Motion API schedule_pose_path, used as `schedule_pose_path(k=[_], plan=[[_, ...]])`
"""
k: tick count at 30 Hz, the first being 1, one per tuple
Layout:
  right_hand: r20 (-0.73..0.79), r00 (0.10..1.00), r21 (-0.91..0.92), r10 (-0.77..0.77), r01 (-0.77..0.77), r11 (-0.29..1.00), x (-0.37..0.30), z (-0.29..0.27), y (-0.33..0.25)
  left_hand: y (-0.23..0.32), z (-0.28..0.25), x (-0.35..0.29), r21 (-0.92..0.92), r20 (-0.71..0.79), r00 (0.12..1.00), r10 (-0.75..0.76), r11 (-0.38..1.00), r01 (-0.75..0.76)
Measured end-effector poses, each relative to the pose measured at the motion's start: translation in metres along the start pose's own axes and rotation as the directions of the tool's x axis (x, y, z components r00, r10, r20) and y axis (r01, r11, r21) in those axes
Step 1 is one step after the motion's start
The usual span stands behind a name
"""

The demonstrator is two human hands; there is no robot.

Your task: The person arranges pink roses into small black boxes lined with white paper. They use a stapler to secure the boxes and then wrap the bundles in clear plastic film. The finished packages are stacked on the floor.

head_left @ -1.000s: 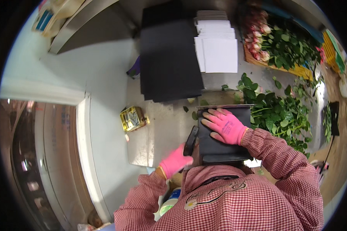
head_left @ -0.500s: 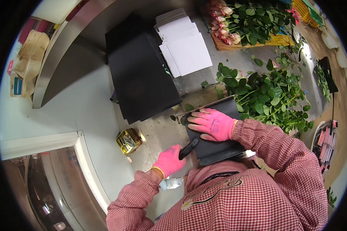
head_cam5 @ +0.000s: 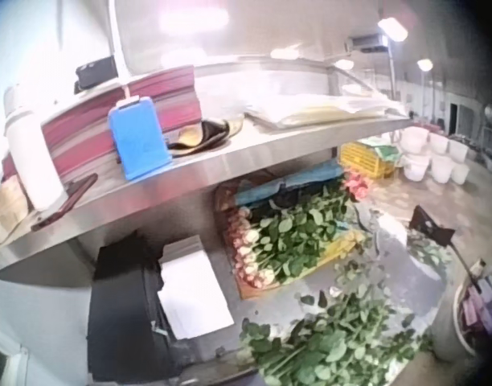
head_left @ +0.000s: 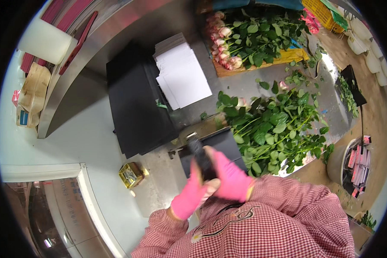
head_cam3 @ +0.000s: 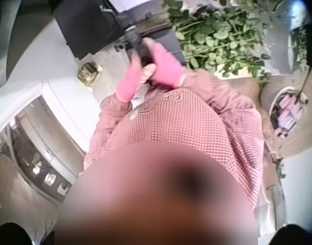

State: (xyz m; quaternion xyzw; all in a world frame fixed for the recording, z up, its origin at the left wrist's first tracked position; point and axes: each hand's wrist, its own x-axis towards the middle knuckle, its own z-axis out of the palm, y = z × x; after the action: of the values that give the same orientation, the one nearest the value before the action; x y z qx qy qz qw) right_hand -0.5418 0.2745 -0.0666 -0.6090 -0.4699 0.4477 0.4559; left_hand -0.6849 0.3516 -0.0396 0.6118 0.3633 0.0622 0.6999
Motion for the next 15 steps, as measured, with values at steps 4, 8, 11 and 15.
schedule_pose_path(k=[4,8,11,15], plan=[[0.239,0.880,-0.467,0.410,-0.266,0.843,-0.020,-0.143,0.025,-0.022,0.025,0.020,0.829,0.333,0.942,0.045,0.463,-0.315],[0.498,0.468,-0.801,0.730,-0.074,0.594,0.011,-0.169,0.041,-0.017,0.032,0.023,0.870,0.358,0.934,-0.009,0.367,-0.330],[0.573,0.400,-0.808,0.716,0.133,0.574,0.036,-0.156,0.049,-0.021,0.033,0.023,0.856,0.358,0.934,0.009,0.396,-0.332],[0.581,0.602,-0.776,0.547,0.209,0.595,0.016,-0.161,0.061,-0.021,0.031,0.024,0.854,0.372,0.928,0.000,0.392,-0.342]])
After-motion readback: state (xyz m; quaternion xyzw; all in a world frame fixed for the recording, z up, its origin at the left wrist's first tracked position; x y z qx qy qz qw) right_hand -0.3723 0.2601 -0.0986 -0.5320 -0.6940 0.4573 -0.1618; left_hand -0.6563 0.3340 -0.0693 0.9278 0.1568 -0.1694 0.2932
